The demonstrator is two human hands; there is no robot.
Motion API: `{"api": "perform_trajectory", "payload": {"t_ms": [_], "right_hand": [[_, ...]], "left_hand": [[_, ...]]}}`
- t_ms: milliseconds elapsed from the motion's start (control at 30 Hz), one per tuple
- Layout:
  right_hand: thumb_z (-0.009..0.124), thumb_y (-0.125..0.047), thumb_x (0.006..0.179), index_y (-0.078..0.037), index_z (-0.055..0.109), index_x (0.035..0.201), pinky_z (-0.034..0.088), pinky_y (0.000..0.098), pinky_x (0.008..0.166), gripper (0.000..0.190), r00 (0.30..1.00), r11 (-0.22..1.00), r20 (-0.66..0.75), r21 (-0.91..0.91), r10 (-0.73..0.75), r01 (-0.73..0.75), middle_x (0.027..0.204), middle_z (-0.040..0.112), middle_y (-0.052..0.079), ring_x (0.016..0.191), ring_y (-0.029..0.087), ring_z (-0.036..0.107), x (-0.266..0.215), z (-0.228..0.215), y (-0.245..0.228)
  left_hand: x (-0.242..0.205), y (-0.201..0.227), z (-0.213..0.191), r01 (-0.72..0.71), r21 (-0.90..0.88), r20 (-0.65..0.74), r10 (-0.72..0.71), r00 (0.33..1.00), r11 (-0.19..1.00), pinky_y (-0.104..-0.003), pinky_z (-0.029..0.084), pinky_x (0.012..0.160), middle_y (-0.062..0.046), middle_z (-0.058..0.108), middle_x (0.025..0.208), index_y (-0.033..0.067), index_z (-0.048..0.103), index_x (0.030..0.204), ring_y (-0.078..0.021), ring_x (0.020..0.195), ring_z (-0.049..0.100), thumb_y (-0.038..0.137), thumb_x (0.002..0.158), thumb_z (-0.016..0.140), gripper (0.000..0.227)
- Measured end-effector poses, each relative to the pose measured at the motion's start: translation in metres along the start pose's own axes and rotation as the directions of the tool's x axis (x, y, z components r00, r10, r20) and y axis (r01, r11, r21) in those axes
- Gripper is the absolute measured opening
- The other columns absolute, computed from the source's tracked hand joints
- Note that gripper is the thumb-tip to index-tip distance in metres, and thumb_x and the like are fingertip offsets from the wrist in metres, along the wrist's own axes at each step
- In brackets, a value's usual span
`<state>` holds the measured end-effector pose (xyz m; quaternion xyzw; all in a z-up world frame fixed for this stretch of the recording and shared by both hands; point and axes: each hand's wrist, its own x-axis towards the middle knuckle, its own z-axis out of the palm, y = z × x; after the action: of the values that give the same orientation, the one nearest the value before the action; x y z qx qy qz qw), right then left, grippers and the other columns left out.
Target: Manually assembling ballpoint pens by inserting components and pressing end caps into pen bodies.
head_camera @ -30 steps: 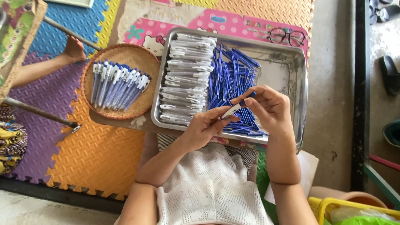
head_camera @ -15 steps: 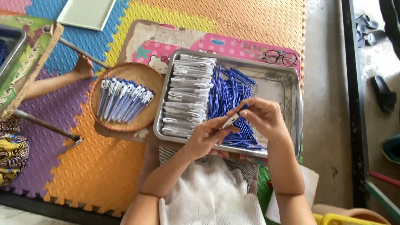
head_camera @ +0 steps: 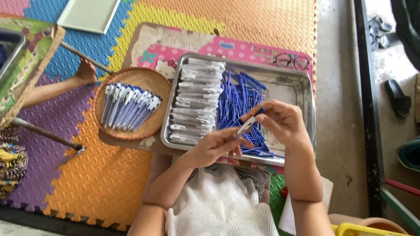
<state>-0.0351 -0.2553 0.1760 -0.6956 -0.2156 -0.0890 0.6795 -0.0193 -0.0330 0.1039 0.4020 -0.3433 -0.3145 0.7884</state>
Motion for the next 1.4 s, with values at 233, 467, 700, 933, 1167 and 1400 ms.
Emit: {"api": "perform_trajectory", "payload": {"t_ms": [233,467,700,933,1167,1400], "right_hand": [[0.06,-0.002,0.103,0.01,0.053,0.145,0.061,0.043,0.092,0.045,0.997,0.999,-0.067,-0.028,-0.029,0.027,0.104,0.077,0.031,0.1,0.034,0.079,-0.004,0.019,0.023],[0.05,-0.009,0.109,0.007,0.037,0.159,0.059,0.045,0.095,0.053,0.995,0.998,-0.072,-0.022,-0.066,0.064,0.103,0.077,0.029,0.1,0.035,0.078,-0.007,0.033,0.024],[0.052,-0.002,0.106,0.008,0.052,0.147,0.063,0.0441,0.081,0.042,0.997,0.997,-0.047,-0.039,-0.067,0.065,0.093,0.078,0.027,0.087,0.034,0.08,-0.011,0.035,0.035],[0.056,-0.003,0.104,0.01,0.049,0.15,0.066,0.047,0.078,0.048,0.998,0.998,-0.029,-0.02,-0.06,0.059,0.099,0.077,0.029,0.088,0.035,0.079,-0.006,0.047,0.033],[0.044,-0.015,0.111,0.011,0.043,0.152,0.057,0.0502,0.097,0.048,0.995,0.996,-0.062,0.041,-0.077,0.079,0.101,0.075,0.03,0.103,0.036,0.074,-0.005,0.053,0.027],[0.052,-0.012,0.109,0.008,0.061,0.131,0.06,0.0435,0.091,0.031,0.971,0.996,-0.221,-0.002,-0.089,0.091,0.092,0.078,0.028,0.094,0.032,0.079,-0.014,0.053,0.025]], "left_hand": [[-0.01,-0.018,-0.003,0.047,-0.213,-0.036,-0.056,0.998,0.976,-0.032,0.069,0.072,-0.029,0.073,0.122,-0.0097,0.045,0.152,-0.026,0.086,0.08,0.006,0.112,0.05,0.044],[-0.008,-0.019,0.002,0.016,-0.255,-0.053,-0.03,0.998,0.967,-0.033,0.07,0.074,-0.028,0.072,0.122,-0.0082,0.046,0.152,-0.0271,0.089,0.08,0.01,0.112,0.051,0.044],[-0.009,-0.028,-0.001,-0.012,-0.286,-0.083,-0.012,0.996,0.958,-0.034,0.07,0.07,-0.03,0.073,0.119,-0.0124,0.047,0.148,-0.0289,0.085,0.08,0.008,0.111,0.053,0.043],[-0.011,-0.018,-0.003,-0.056,-0.266,-0.114,0.026,0.993,0.962,-0.034,0.07,0.069,-0.031,0.073,0.117,-0.0141,0.043,0.151,-0.0307,0.085,0.08,0.009,0.111,0.054,0.048],[-0.017,-0.026,-0.003,-0.081,-0.201,-0.128,0.056,0.99,0.976,-0.034,0.069,0.07,-0.029,0.073,0.118,-0.0114,0.046,0.15,-0.0296,0.087,0.08,0.01,0.112,0.052,0.044],[-0.018,-0.021,0.007,-0.035,-0.187,-0.052,0.025,0.998,0.982,-0.037,0.068,0.069,-0.03,0.073,0.12,-0.011,0.047,0.15,-0.0309,0.087,0.08,0.013,0.112,0.05,0.045]]}}
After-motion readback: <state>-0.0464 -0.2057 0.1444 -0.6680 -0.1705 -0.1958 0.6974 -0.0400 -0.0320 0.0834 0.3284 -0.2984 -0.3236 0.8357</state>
